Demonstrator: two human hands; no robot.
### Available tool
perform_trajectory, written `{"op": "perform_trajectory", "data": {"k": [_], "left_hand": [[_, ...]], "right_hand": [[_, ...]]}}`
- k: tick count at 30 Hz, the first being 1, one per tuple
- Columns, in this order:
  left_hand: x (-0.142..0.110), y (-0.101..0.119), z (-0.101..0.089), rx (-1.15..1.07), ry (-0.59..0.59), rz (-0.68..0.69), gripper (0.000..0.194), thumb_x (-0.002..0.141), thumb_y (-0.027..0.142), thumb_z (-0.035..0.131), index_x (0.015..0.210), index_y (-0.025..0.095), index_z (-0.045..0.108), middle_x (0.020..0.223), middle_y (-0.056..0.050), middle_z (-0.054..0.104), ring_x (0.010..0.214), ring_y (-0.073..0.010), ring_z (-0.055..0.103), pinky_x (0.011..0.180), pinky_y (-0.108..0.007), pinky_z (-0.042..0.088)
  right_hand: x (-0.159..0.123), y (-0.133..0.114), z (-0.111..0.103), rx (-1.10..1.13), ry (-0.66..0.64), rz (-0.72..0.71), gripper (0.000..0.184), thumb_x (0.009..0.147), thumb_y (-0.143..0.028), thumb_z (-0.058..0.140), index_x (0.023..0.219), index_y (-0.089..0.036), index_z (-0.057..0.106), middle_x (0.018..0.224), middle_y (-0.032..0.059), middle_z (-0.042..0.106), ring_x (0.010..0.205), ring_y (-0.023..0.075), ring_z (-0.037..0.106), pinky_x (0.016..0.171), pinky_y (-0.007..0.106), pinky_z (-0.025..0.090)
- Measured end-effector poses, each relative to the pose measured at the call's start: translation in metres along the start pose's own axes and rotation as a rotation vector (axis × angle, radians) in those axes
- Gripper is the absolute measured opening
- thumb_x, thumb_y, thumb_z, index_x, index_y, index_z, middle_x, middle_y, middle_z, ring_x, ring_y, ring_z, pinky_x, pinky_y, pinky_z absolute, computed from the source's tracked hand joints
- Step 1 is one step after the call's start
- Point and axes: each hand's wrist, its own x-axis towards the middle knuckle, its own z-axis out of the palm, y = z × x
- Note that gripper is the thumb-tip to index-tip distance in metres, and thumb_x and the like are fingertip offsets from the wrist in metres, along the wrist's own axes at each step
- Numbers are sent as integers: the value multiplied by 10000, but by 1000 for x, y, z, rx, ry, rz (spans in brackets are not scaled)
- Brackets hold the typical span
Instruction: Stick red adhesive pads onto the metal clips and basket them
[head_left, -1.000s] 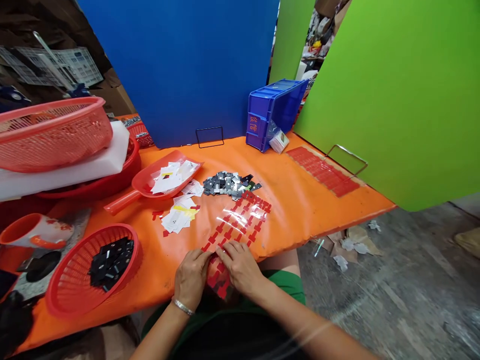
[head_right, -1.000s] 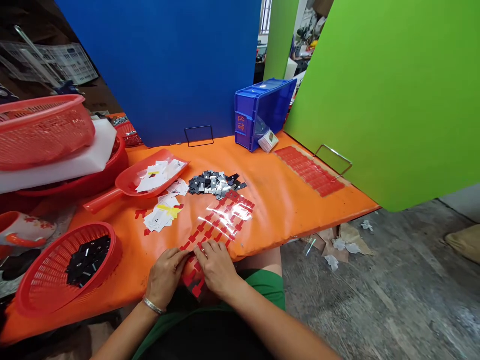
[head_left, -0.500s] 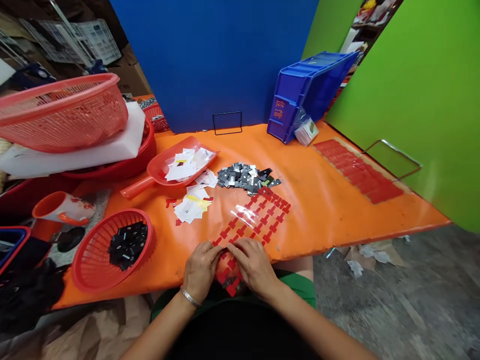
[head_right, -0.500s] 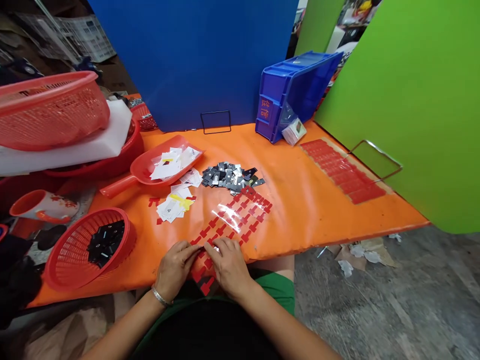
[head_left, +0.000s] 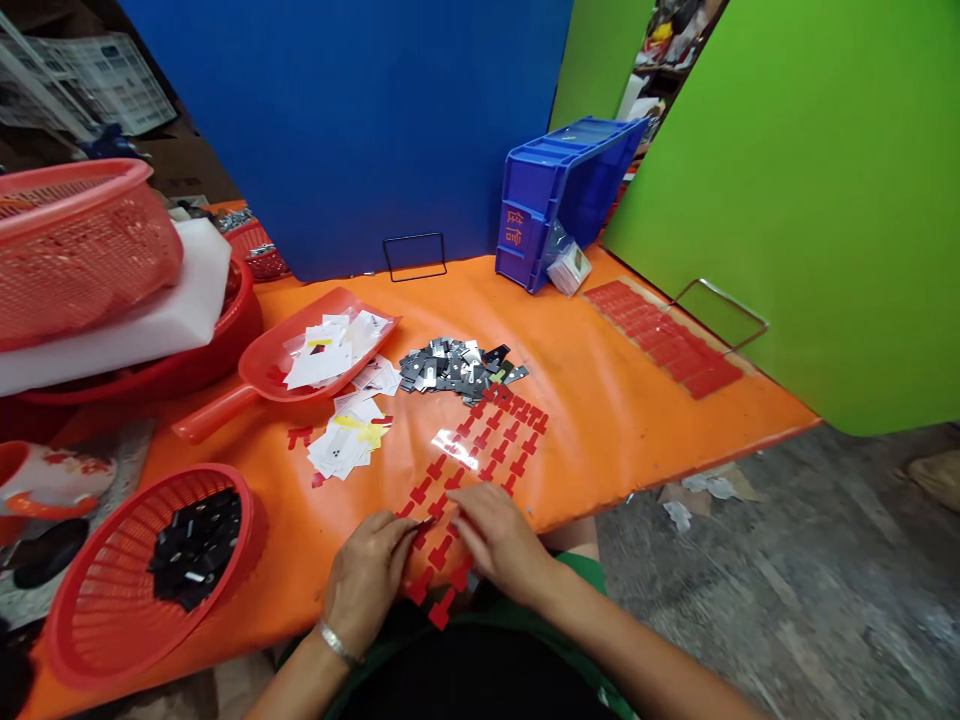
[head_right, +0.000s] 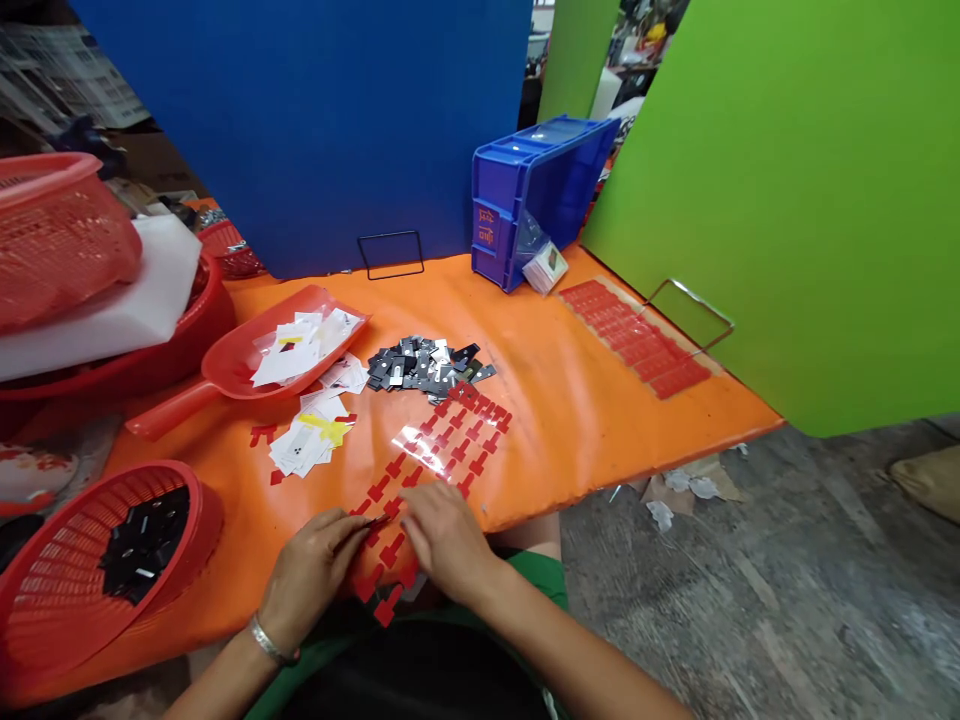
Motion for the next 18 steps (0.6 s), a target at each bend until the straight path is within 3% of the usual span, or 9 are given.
{"op": "perform_trajectory", "data": {"k": [3,6,9,13,18], "left_hand": [[22,8,-12,-184,-18,-81,218,870,324,482,921,216,665,871,-38,671,798,-175,632,737,-287,498],[54,21,-11,-399,-47,-169,238,854,371,493,916,192,636,856,-33,680,786,-177,638,733,-293,499],[91,36,8,-685,-119,-198,248,822,403,532,867,169,602,799,-35,679,766,-175,647,717,-290,504],[132,57,40,-1098,-232,-315,300,750,423,632,861,161,540,763,-51,687,669,-171,669,673,-322,538],[171,74,72,-1111,-229,-316,199,740,324,668,802,166,565,715,-46,687,652,-178,671,662,-329,548]], "right_hand": [[12,39,-25,32,230,198,129,878,-178,462,915,-190,584,846,69,611,810,191,559,731,320,464],[24,83,-47,-116,328,395,112,832,-153,469,794,-182,571,799,65,580,770,197,539,716,318,440],[33,108,-58,-240,299,497,124,802,-127,464,751,-173,568,779,67,559,757,199,519,722,311,419],[41,114,-56,-349,200,584,105,810,-163,488,813,-156,593,843,91,568,817,216,513,746,309,401],[46,113,-55,-408,147,643,122,813,-182,505,852,-147,615,875,97,573,829,213,517,748,300,393]]}}
